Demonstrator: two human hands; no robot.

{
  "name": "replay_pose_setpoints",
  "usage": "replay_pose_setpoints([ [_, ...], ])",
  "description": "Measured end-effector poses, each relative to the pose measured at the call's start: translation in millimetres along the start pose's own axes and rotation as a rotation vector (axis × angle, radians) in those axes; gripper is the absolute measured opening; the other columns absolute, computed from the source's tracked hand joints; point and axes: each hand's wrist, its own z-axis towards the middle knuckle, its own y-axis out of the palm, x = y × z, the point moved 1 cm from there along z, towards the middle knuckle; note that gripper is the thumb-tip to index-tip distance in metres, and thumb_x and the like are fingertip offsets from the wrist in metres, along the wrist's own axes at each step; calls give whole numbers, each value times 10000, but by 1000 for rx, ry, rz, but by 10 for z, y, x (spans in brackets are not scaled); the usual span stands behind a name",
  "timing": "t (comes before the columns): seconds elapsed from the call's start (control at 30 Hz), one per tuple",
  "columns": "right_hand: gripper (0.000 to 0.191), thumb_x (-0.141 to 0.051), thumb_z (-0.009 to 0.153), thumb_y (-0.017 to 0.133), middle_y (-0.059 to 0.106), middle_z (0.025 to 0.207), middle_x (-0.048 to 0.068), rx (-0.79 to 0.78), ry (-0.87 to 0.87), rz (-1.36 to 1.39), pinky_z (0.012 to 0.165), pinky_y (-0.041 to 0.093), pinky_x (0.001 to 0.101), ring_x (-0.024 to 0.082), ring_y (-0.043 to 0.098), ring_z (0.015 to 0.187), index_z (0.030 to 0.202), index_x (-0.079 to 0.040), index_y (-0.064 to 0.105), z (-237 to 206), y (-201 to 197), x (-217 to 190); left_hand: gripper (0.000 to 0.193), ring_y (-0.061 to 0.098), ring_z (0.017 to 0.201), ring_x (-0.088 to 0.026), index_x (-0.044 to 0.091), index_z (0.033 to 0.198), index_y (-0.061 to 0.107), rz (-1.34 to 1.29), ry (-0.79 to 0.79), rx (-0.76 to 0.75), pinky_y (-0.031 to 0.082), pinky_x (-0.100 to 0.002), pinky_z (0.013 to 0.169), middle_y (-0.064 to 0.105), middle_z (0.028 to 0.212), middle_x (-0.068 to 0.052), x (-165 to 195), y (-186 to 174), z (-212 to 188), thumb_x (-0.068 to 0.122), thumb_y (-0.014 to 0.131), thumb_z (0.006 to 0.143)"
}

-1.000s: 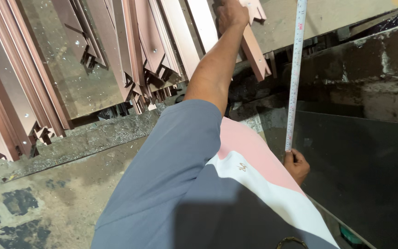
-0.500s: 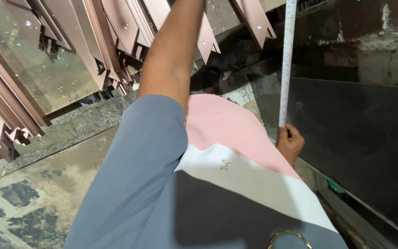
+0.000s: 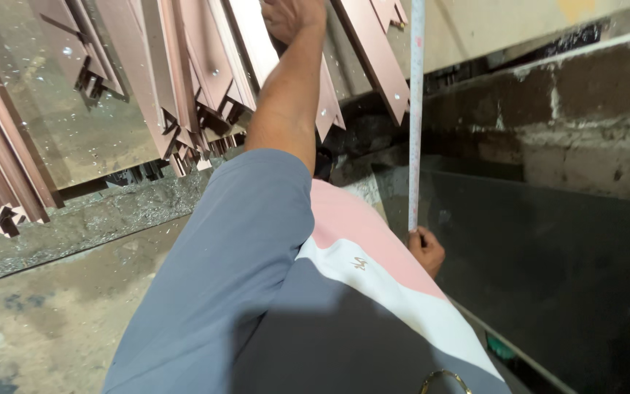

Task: The person uses a tape measure to measure the length of several copper-colored metal profiles stacked on a workbench. They repeatedly extend the tape, align it with the profiles, and then retract it, handling the profiles one at a time.

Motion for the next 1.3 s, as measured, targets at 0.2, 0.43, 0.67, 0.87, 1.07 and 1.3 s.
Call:
replay_pose_setpoints([
  [0.2,233,-131,942,698,708,747,50,-142,115,72,526,453,242,66,598,613,1097,36,742,11,-121,171,854,555,1291,-393,18,1440,423,-601,8,-83,475,-515,1076,578,1342,-233,-84,106,-31,369,790,754],
  [0.43,262,-176,928,703,736,751,99,-196,187,-97,573,499,280,109,633,634,1104,9,763,-95,-233,-314,1066,317,1466,-428,31,1566,262,-1028,34,-174,322,-634,1151,286,1595,-267,-319,221,-55,280,792,675],
  [0.67,283,-224,920,712,764,779,131,-139,179,-304,631,532,297,136,682,671,1126,-40,773,-183,-320,-687,1075,355,1462,-446,40,1558,340,-1103,14,-202,334,-647,1150,402,1541,-270,-491,211,-245,667,705,765],
  [0.87,291,-219,927,695,758,770,140,-147,147,-297,632,529,298,137,679,677,1136,-32,771,-193,-258,-803,1146,320,1460,-446,43,1571,298,-1151,-21,-225,320,-658,1143,366,1536,-263,-539,237,-281,731,691,743],
  [1.07,310,-224,923,685,739,724,154,-166,127,-276,600,519,312,143,670,642,1141,-14,759,-202,-195,-906,1075,483,1376,-396,28,1523,386,-1221,41,-223,394,-605,1138,532,1415,-230,-526,203,-305,699,729,756],
  [1.3,285,-229,925,695,708,690,132,-144,75,-299,603,504,314,125,635,642,1094,-11,768,-212,-169,-799,975,632,1187,-365,25,1438,493,-1260,82,-235,537,-583,1056,643,1198,-202,-451,-49,-366,681,750,763],
])
